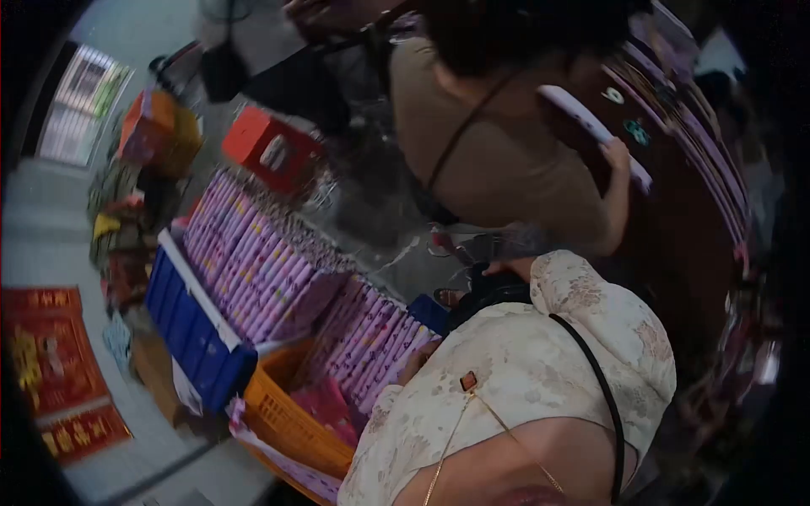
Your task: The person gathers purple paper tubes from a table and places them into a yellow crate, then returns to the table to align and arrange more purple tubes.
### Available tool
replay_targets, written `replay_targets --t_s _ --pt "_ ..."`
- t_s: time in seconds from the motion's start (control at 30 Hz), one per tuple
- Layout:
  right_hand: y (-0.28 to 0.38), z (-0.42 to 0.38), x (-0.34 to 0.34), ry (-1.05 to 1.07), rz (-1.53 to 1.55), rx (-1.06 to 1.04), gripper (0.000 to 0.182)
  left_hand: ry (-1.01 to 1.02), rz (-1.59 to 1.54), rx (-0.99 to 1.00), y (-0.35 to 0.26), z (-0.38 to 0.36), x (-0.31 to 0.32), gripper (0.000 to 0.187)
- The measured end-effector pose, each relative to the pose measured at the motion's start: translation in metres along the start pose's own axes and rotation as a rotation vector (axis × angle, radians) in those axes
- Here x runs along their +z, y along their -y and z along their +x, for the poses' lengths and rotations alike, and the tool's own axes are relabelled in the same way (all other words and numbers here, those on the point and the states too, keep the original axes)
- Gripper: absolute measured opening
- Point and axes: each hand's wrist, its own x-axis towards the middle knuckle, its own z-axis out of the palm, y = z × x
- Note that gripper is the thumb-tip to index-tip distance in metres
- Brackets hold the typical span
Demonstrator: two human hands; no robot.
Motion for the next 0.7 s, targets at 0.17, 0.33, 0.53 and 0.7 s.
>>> replay_targets --t_s 0.17,0.33,0.53,0.7 --pt "-0.017 -0.077 -0.016 0.117 0.26 0.68 0.074 0.297 0.199 0.109 -0.004 -0.041 -0.069 0.034" --pt "-0.122 -0.096 0.056 -0.061 0.226 0.341 0.06 0.351 0.383 0.244 -0.06 0.015 -0.099 0.032" --pt "-0.114 -0.162 0.028 0.088 0.314 0.42 0.058 0.185 0.645 0.131 -0.063 0.119 -0.098 0.029" --pt "-0.179 -0.2 0.048 -0.332 0.41 0.392 0.046 -0.133 0.926 0.909 -0.091 0.195 -0.029 0.03"
